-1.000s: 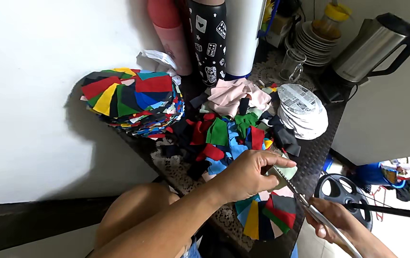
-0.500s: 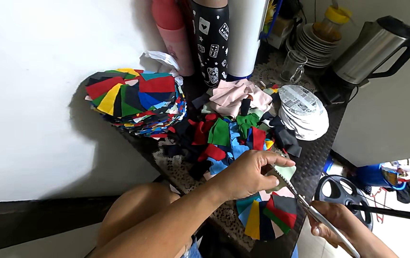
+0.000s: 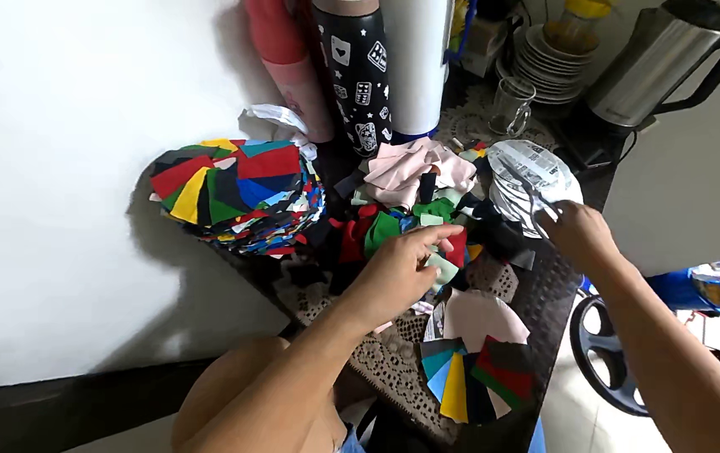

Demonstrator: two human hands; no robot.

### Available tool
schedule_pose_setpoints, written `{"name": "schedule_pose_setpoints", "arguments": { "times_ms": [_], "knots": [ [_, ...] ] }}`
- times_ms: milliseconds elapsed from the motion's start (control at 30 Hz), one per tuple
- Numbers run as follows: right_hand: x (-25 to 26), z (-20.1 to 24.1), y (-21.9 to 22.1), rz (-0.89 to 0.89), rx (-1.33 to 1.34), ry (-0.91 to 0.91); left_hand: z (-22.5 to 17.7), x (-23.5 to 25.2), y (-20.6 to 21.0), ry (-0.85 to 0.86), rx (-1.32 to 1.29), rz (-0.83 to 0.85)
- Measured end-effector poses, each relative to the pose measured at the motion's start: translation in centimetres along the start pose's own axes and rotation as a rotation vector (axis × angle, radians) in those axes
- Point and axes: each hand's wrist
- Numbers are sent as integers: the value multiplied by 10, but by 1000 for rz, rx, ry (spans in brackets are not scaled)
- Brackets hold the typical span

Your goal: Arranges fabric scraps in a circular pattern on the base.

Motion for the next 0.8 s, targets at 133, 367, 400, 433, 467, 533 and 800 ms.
{"name": "schedule_pose_setpoints", "arguments": {
  "times_ms": [133,367,400,433,467,533,800],
  "knots": [
    [44,-5,22,-9,-120,130,-3,-1,9,31,-109,17],
    [5,14,19,-99,-36,-151,0,-7,36,135,-70,7],
    [-17,25,14,-90,90,-202,-1,-9,39,158,-87,10],
    [-40,35,12,-65,226,-233,-3,-11,42,182,-101,12],
    [-61,41,12,-27,380,-255,-4,-14,45,204,-110,15],
    [-95,45,13,81,635,-229,-6,-17,50,234,-111,25],
    [-135,48,29,-42,787,-209,-11,-26,67,168,-139,121]
  ]
}}
Point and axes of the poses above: each hand's wrist, its own x-axis towards the middle knuckle, its own y-axis out of the palm, z = x × y, and after that the axes turned 10 degrees about -y, right-handed
